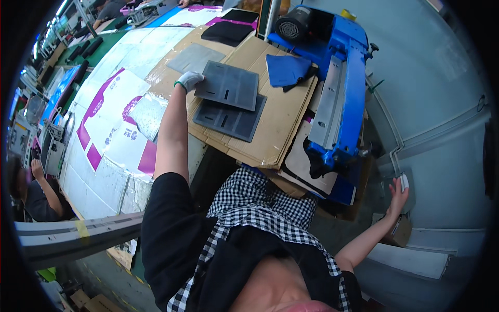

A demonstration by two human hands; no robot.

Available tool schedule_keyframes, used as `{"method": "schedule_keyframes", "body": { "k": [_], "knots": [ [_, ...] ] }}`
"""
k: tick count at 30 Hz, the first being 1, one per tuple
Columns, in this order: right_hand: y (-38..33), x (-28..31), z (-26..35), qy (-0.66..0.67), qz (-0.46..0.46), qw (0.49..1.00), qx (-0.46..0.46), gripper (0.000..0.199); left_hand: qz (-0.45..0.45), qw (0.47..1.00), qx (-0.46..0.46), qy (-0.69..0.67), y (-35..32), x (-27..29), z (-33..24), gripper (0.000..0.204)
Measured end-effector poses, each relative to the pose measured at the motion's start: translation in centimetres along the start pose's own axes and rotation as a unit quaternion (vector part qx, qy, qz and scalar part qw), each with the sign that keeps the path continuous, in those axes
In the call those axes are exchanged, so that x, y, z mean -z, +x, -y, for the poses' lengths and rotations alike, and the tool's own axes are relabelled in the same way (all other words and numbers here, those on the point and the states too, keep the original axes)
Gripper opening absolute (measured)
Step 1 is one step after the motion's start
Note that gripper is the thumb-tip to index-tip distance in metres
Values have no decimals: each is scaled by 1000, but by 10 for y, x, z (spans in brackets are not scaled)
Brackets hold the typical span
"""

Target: Manually feeding sheets into a processing machine and applying small labels to finished components.

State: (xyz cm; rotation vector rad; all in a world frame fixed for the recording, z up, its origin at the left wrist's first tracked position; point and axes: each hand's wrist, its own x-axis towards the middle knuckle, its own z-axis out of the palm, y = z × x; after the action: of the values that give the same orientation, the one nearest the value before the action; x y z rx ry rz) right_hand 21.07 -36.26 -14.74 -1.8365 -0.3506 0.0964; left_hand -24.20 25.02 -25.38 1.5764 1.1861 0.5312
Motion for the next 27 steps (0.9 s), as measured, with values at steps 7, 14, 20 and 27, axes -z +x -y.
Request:
{"method": "schedule_keyframes", "body": {
  "k": [7,14,20,27],
  "knots": [
    [-13,6,13,19,17,1000,4,43,-10,993,-97,-61,-16,-12,-9,49],
    [-8,12,56,88,39,991,93,39,-20,965,-167,-202,-99,1,-117,48],
    [12,-70,156,218,316,899,208,59,130,884,-368,-257,-121,-91,-253,47],
    [8,-62,193,325,220,919,45,44,366,842,-203,-340,-159,-244,-351,11]
  ]
}}
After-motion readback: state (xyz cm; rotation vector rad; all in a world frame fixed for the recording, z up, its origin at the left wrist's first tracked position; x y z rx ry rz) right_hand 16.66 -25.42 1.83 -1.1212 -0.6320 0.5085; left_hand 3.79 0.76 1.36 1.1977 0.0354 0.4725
